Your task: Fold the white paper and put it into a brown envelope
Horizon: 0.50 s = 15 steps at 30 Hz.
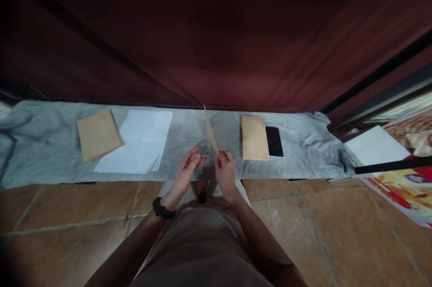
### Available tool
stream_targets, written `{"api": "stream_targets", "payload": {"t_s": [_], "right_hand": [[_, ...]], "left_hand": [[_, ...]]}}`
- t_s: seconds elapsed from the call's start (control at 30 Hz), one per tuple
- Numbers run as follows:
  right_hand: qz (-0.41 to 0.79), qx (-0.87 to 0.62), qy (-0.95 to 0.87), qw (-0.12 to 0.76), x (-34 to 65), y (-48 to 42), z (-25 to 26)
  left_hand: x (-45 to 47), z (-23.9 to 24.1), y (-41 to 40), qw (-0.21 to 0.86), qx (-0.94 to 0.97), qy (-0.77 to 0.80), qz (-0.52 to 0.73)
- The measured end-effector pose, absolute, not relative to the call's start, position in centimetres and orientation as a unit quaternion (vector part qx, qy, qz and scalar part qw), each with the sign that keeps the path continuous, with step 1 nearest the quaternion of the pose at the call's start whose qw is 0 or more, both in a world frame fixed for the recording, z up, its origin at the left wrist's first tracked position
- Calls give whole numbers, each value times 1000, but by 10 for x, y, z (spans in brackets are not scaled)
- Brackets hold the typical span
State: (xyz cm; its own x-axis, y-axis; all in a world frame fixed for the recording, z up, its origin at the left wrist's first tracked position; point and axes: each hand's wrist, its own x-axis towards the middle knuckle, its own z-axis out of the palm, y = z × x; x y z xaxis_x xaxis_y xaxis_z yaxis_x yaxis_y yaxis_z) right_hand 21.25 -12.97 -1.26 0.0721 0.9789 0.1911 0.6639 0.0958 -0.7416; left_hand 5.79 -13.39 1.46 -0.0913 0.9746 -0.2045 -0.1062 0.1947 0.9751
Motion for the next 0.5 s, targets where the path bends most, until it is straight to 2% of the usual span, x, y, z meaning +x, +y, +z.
{"api": "stream_targets", "payload": {"t_s": [0.1,0.17,0.23,0.37,0.5], "right_hand": [[419,-596,-449,516,208,-127,-14],[538,-533,-328,564,200,-131,-17],[604,-495,-260,568,191,-138,-20],[635,-495,-243,541,184,-147,-28],[690,-482,-270,468,194,-154,-33]], "left_hand": [[58,8,-134,563,336,578,485],[61,3,-135,590,312,571,479],[64,-2,-135,605,309,553,482],[63,-12,-130,605,312,552,481],[50,-21,-121,574,334,598,449]]}}
